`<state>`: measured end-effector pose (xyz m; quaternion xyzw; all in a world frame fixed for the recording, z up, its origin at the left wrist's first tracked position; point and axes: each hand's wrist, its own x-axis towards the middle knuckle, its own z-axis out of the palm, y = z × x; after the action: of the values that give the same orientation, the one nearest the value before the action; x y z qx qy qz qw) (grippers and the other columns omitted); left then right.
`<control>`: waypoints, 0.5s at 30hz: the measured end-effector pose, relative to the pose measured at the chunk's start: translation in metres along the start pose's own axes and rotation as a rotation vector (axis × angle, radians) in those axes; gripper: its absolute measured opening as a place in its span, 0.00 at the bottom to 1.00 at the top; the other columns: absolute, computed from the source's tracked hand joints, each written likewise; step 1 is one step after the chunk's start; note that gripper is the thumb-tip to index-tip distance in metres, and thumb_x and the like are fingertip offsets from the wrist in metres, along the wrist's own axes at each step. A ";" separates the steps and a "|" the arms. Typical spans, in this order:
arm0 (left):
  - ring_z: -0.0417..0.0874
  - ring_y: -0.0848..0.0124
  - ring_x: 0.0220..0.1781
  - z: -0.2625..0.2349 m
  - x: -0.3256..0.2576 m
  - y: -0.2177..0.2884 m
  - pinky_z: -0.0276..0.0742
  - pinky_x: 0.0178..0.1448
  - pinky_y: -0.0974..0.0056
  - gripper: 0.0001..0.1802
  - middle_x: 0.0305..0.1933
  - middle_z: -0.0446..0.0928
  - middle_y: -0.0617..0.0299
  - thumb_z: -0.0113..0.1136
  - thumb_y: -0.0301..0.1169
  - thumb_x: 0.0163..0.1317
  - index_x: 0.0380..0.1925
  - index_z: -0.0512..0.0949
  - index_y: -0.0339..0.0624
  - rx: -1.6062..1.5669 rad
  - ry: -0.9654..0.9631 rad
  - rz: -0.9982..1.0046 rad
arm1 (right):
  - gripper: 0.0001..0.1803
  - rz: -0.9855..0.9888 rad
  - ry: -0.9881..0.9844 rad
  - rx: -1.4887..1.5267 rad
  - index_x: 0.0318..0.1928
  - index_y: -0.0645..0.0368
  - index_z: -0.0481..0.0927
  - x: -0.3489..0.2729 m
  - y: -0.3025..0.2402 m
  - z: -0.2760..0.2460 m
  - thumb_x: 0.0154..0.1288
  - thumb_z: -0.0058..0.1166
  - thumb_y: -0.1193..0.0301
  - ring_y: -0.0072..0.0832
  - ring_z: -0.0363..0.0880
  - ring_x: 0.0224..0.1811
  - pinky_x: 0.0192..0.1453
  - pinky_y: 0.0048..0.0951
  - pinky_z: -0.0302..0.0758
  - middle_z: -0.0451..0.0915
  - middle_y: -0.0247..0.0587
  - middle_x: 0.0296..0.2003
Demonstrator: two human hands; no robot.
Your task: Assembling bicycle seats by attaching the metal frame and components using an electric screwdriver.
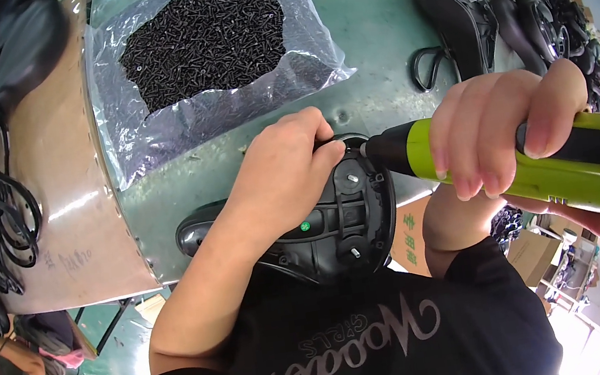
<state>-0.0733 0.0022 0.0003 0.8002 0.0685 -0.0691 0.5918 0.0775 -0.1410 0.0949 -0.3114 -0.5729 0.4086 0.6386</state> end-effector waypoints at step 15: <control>0.76 0.49 0.37 0.003 0.002 -0.003 0.69 0.41 0.54 0.09 0.29 0.75 0.47 0.54 0.30 0.60 0.28 0.72 0.33 0.075 0.035 0.027 | 0.18 0.067 -0.084 0.263 0.41 0.69 0.71 0.010 0.023 -0.008 0.60 0.59 0.66 0.37 0.75 0.22 0.28 0.36 0.73 0.75 0.51 0.24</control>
<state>-0.0719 0.0006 -0.0036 0.8238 0.0654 -0.0498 0.5609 0.0813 -0.1209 0.0784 -0.2266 -0.5300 0.5140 0.6353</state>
